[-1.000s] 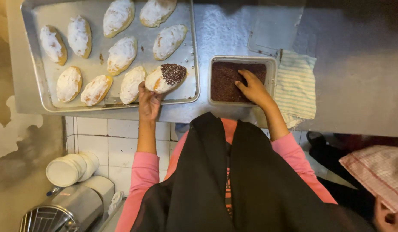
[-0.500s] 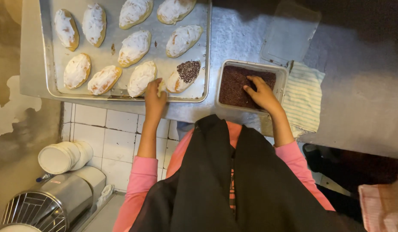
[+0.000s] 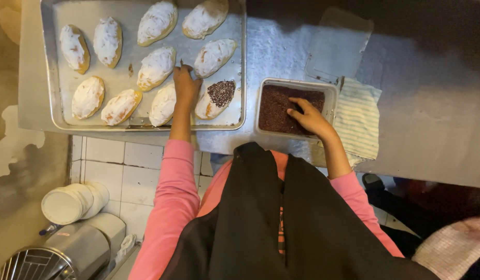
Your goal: Spreading cream on bread rolls and dipping them in chocolate sprinkles.
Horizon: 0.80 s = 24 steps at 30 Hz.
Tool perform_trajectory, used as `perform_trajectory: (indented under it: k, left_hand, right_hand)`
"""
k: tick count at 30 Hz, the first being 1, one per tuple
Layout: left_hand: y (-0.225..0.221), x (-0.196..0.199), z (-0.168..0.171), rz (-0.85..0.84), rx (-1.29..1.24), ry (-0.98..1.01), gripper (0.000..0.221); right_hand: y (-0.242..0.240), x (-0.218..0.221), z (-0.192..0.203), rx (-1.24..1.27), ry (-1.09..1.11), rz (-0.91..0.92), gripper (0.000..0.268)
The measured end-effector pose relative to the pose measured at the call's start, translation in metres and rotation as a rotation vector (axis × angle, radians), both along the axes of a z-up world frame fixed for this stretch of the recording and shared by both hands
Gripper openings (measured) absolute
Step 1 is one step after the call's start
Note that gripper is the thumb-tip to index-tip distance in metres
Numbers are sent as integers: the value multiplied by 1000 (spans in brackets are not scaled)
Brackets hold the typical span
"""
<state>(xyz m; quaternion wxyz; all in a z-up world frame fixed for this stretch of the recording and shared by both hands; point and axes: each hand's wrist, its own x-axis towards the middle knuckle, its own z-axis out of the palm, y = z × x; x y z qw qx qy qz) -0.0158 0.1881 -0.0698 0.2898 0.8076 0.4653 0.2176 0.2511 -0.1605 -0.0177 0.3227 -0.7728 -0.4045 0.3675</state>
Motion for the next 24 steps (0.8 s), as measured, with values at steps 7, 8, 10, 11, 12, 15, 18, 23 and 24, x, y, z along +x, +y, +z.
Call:
perform_trajectory:
  k: [7, 8, 10, 11, 12, 15, 18, 23, 24]
  left_hand:
    - [8, -2, -9, -27, -24, -144, 35]
    - [6, -3, -2, -36, -32, -139, 35]
    - [3, 0, 12, -103, -212, -402, 33]
    - [2, 3, 13, -113, -221, -402, 33]
    - [2, 4, 14, -158, -360, -554, 33]
    - [-4, 10, 28, -167, -637, -790, 35]
    - [-10, 15, 42, -90, -829, -930, 37]
    - [-17, 15, 60, -68, -911, -1057, 37]
    - [-18, 13, 64, -83, -905, -1080, 37]
  right_hand:
    - [-1, 13, 10, -21, -134, -64, 55]
    - [0, 11, 6, -29, -129, -73, 55]
    - [2, 11, -2, -10, -192, -65, 66]
    - [1, 5, -5, -18, -193, -75, 66]
    - [3, -1, -8, 22, -198, -32, 77]
    - [14, -22, 2, 29, -217, 20, 100]
    - [28, -40, 15, -74, -238, 11, 117]
    - [28, -40, 1, -190, -216, -32, 114]
    - [28, -36, -9, -162, -200, -26, 106]
